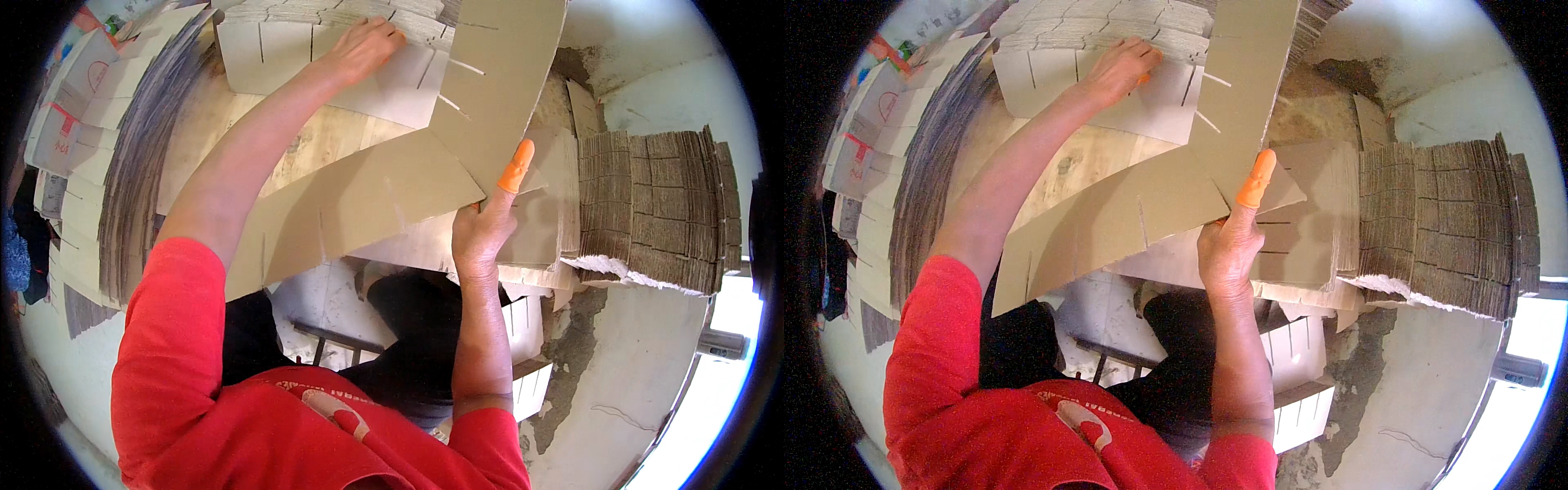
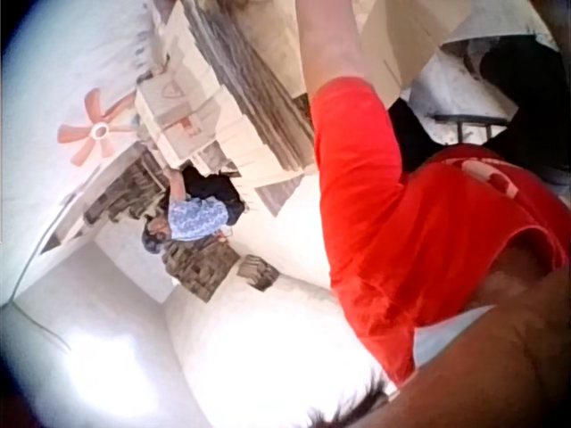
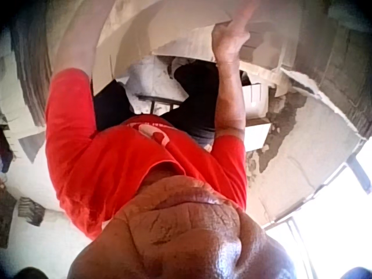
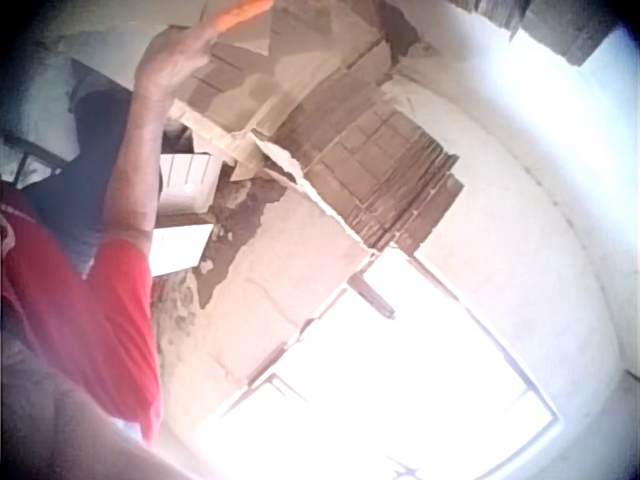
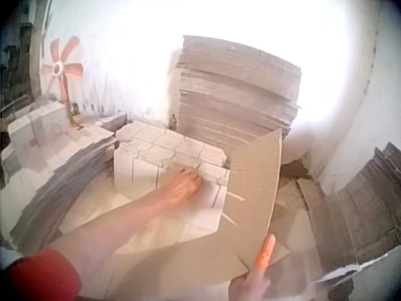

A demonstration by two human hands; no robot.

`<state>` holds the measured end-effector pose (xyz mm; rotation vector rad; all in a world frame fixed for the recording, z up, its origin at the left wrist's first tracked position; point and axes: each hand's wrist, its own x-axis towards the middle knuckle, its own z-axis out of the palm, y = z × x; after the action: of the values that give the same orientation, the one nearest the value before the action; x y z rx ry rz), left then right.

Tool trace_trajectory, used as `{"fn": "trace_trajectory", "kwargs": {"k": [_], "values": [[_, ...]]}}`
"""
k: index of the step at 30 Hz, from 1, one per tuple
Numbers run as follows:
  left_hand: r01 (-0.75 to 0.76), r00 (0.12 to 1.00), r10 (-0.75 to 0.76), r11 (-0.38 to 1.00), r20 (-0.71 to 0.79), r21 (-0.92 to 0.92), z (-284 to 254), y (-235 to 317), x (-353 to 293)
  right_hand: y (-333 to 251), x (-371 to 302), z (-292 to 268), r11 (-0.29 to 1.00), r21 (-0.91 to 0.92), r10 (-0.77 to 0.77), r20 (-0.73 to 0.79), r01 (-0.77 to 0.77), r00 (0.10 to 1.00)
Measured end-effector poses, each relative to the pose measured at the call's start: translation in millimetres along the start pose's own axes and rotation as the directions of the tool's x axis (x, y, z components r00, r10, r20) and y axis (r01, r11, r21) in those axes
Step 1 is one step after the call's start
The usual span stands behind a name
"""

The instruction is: The person sits on the floor and repeatedly folds flat cardboard sheets along pre-scored lines to form box dividers. They insert each folded divider into a larger cardboard frame, stacking them vertically to create a multi-compartment structure.

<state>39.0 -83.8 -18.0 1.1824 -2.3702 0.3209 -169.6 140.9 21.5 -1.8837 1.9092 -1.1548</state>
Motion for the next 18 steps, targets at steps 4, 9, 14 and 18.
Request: {"fn": "trace_trajectory", "kwargs": {"k": [4, 9, 14, 18], "values": [[-0.029, 1.0, 0.029, 0.992, 0.005, -0.119, -13, 7, -9, -1, -1, -1, 0.996, -0.012, -0.089, -0.032, 0.088, 0.996], [-0.053, 0.989, 0.076, 0.984, 0.13, -0.17, -32, 32, -16, 0, -2, -4, 0.999, -0.017, -0.046, -0.018, 0.046, 0.999], [-0.074, 0.971, 0.113, 0.98, 0.211, -0.185, -48, 54, -19, 0, 0, -4, 0.996, -0.028, -0.091, -0.034, 0.09, 0.995], [-0.146, 0.989, 0.15, 0.954, -0.006, -0.263, -54, 72, -23, 4, -1, -6, 0.998, -0.017, -0.063, 0.032, 0.063, 0.998]]}}
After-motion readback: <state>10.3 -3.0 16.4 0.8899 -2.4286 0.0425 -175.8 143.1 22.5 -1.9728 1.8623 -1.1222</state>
